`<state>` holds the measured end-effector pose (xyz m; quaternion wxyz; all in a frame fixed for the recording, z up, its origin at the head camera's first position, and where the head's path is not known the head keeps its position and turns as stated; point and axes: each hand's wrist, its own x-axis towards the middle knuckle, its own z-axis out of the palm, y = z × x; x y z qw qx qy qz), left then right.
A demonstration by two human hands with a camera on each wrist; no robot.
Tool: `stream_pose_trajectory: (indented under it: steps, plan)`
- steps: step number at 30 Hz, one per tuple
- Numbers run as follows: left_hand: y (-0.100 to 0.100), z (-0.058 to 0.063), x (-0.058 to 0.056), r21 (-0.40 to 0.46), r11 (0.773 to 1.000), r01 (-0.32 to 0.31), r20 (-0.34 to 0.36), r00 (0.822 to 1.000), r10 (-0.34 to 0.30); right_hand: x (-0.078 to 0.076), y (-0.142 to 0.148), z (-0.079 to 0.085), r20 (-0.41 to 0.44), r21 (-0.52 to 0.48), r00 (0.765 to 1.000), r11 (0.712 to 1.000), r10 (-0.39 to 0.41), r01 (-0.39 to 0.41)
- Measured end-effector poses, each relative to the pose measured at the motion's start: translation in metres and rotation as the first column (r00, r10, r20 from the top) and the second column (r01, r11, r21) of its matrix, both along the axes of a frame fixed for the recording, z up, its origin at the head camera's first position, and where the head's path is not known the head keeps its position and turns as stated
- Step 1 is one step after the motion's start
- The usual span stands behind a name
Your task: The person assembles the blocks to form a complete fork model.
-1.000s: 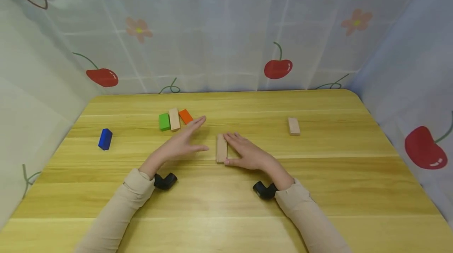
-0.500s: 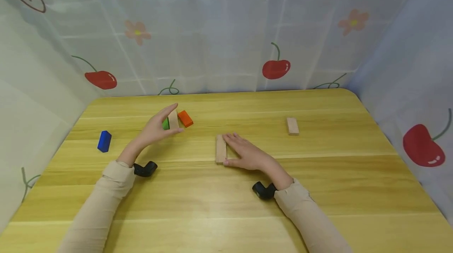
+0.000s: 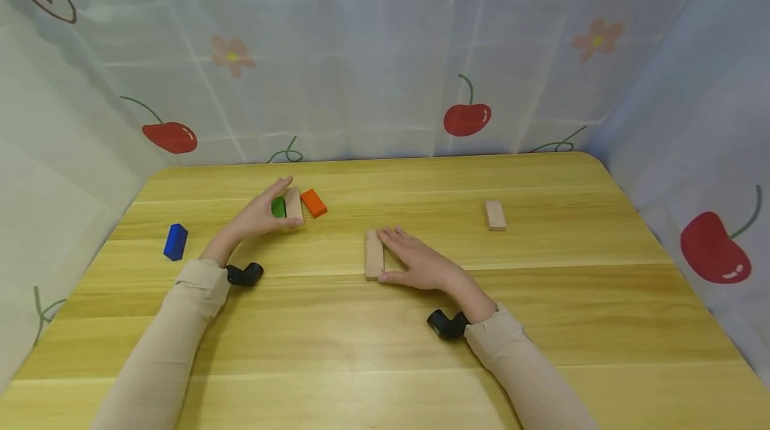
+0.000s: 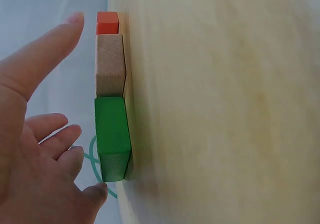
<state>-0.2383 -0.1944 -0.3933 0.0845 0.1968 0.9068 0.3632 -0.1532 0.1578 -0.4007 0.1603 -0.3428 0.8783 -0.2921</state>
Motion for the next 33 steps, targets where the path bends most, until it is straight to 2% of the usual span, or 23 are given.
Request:
stream_pose_trajectory:
  steps: [5,14,21,27,33]
  plan:
    - [-0.0027,-0.0019,-0.0028,-0.007,1.000,0.004,0.034,0.999,-0.004,-0.0004,-0.0006,-0.0004,-0.005,0.001,1.000,1.000,0.003,-0.003]
    - [-0.0061,-0.0056,-0.0067,-0.086,0.996,0.011,0.061,0.998,-0.005,-0.0023,0.0003,-0.0028,-0.008,-0.001,1.000,1.000,0.006,-0.006]
    - [-0.0060,-0.0064,-0.0076,-0.099,0.995,0.017,0.049,0.999,-0.012,-0.0021,0.0004,-0.0029,-0.007,0.001,1.000,1.000,0.003,-0.003]
    - [-0.0065,-0.0075,-0.0093,-0.146,0.988,0.041,0.027,0.999,-0.037,-0.0014,0.0007,-0.0025,-0.004,-0.001,1.000,1.000,0.002,-0.002]
    - [-0.0045,-0.0067,-0.0086,-0.178,0.984,0.033,0.001,0.999,-0.033,-0.0001,0.0006,-0.0012,-0.003,0.002,1.000,1.000,0.002,-0.002]
